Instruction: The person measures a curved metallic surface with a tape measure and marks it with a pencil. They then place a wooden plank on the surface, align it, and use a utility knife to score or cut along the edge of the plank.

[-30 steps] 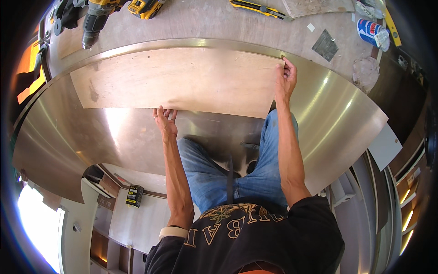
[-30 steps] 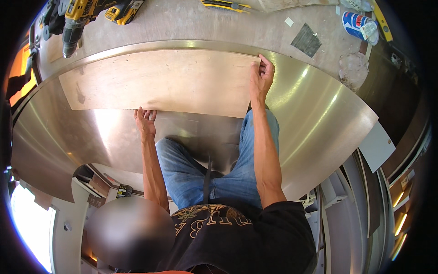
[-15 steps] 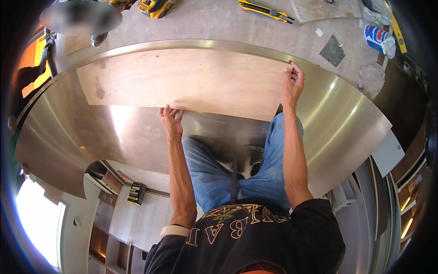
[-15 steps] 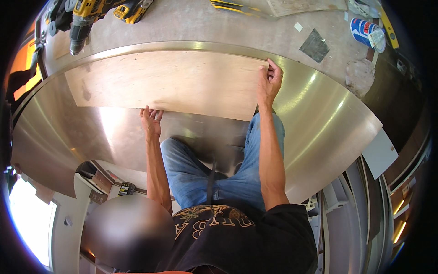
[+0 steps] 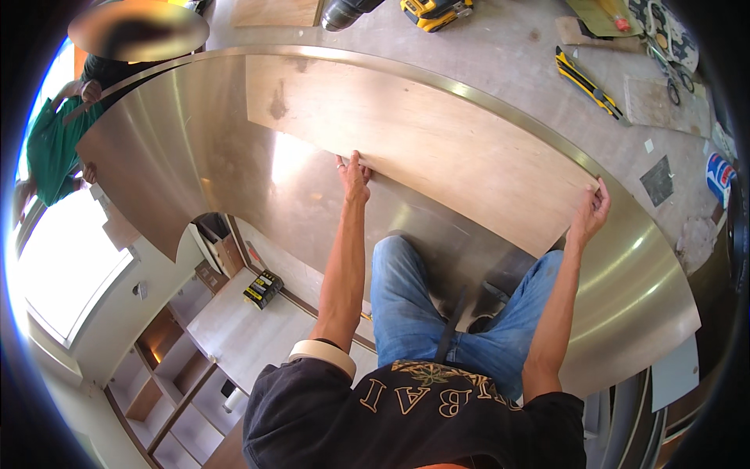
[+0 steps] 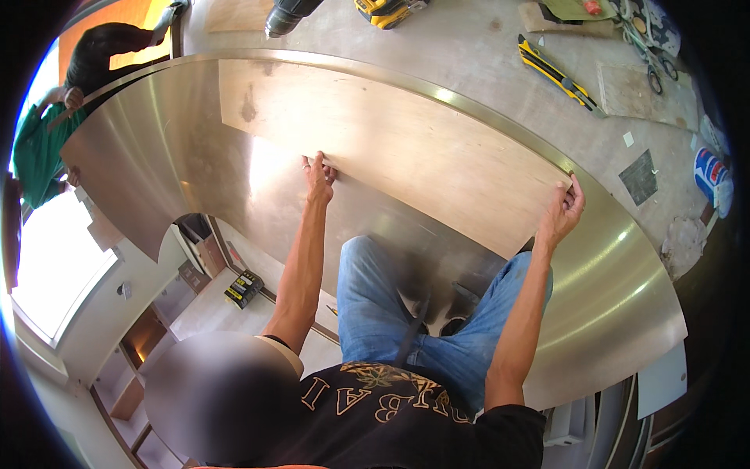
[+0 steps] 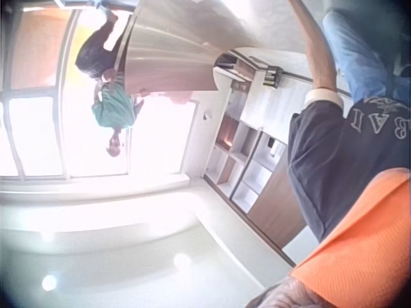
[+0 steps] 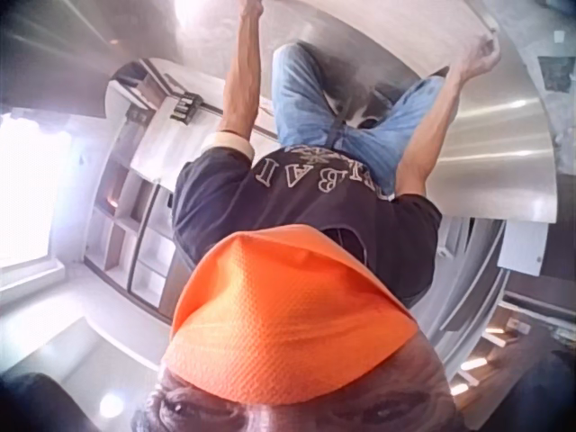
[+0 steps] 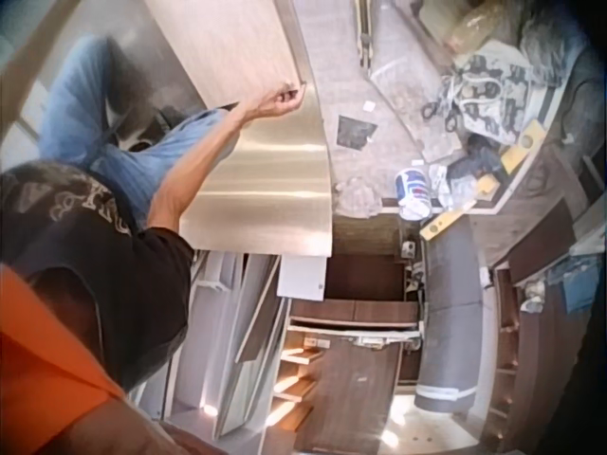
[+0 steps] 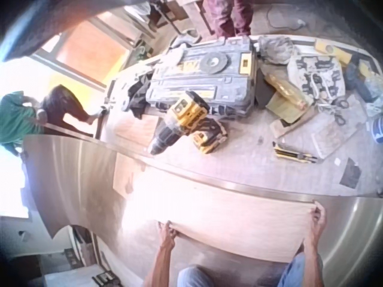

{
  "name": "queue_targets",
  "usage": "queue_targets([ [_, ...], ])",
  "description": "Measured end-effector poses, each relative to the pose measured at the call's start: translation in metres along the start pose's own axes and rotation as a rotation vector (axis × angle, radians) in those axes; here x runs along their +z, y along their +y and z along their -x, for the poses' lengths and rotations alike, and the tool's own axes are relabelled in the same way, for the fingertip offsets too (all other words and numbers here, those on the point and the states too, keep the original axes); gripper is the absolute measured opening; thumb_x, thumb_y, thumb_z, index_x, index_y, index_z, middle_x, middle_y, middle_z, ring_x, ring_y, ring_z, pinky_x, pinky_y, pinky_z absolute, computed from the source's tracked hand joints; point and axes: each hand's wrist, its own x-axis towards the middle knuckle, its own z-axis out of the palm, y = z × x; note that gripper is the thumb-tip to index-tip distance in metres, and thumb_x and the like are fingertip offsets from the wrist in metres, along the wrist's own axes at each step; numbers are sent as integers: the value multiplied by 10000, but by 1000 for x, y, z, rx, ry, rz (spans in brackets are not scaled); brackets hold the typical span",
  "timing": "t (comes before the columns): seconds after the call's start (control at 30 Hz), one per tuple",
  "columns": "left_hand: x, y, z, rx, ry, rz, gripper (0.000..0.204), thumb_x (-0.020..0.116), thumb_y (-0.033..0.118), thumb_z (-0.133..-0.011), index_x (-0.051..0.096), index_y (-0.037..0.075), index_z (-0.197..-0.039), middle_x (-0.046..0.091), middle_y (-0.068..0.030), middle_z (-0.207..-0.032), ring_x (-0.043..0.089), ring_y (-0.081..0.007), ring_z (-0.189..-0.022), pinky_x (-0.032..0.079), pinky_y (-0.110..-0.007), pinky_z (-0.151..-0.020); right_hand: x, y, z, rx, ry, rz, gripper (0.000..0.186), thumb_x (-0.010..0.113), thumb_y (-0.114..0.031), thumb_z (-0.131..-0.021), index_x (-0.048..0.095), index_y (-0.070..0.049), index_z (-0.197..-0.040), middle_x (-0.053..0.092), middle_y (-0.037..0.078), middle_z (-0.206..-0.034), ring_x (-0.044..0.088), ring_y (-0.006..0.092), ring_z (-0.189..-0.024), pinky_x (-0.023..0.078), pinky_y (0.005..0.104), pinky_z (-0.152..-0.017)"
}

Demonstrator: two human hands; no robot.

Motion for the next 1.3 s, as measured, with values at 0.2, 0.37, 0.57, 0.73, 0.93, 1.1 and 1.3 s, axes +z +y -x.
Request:
queue_targets([
  [0.2,-3,-1,-3,-7,-14,31,817,641,227,-961,102,301,-1572,555,7,-1019,506,-75,-800,457,-240,-650,0,-1,1,-35,8,34,357,649,-177,-936,609,-60,-1271,552,33,-1028,507,117,-897,438,267,-782],
  [0.37,0,-2,-3,11,-38,59,810,640,215,-963,110,282,-1572,499,41,-837,441,-57,-653,419,-235,-560,0,-2,2,-17,0,20,353,648,-167,-934,613,-66,-1270,567,33,-1015,520,124,-897,440,265,-779],
  [0.57,-26,-20,-35,53,-66,-44,886,708,298,-917,95,271,-1557,460,17,-747,480,-94,-658,454,-293,-611,-15,37,-15,-99,4,75,361,645,-94,-902,630,-73,-1262,586,15,-1027,518,94,-893,453,250,-795],
  [0.73,-16,-9,-20,24,-102,0,933,699,264,-919,36,280,-1576,510,3,-916,489,-93,-722,465,-264,-636,0,13,-3,-65,3,-96,307,659,-88,-923,625,-30,-1222,559,13,-1046,517,78,-849,462,232,-757],
  [0.93,-10,-4,-14,6,-88,-43,956,681,284,-937,-23,253,-1583,550,-36,-1039,526,-136,-808,462,-307,-711,-1,0,-1,-4,24,-79,314,656,-87,-915,620,-14,-1219,537,21,-1058,520,84,-845,466,242,-773],
  [1.1,-9,-3,-11,5,-101,-36,973,676,276,-941,-57,244,-1580,544,-43,-1049,527,-144,-822,450,-299,-695,1,-4,-1,22,26,-77,325,659,-86,-902,622,-21,-1218,541,7,-1009,504,77,-840,455,233,-756],
  [1.3,-11,-4,-8,6,-99,-20,974,673,259,-941,-61,240,-1580,544,-44,-1042,524,-145,-818,454,-306,-715,0,-10,3,16,27,-33,324,647,-93,-901,629,-29,-1218,529,15,-1006,498,91,-834,459,251,-767],
])
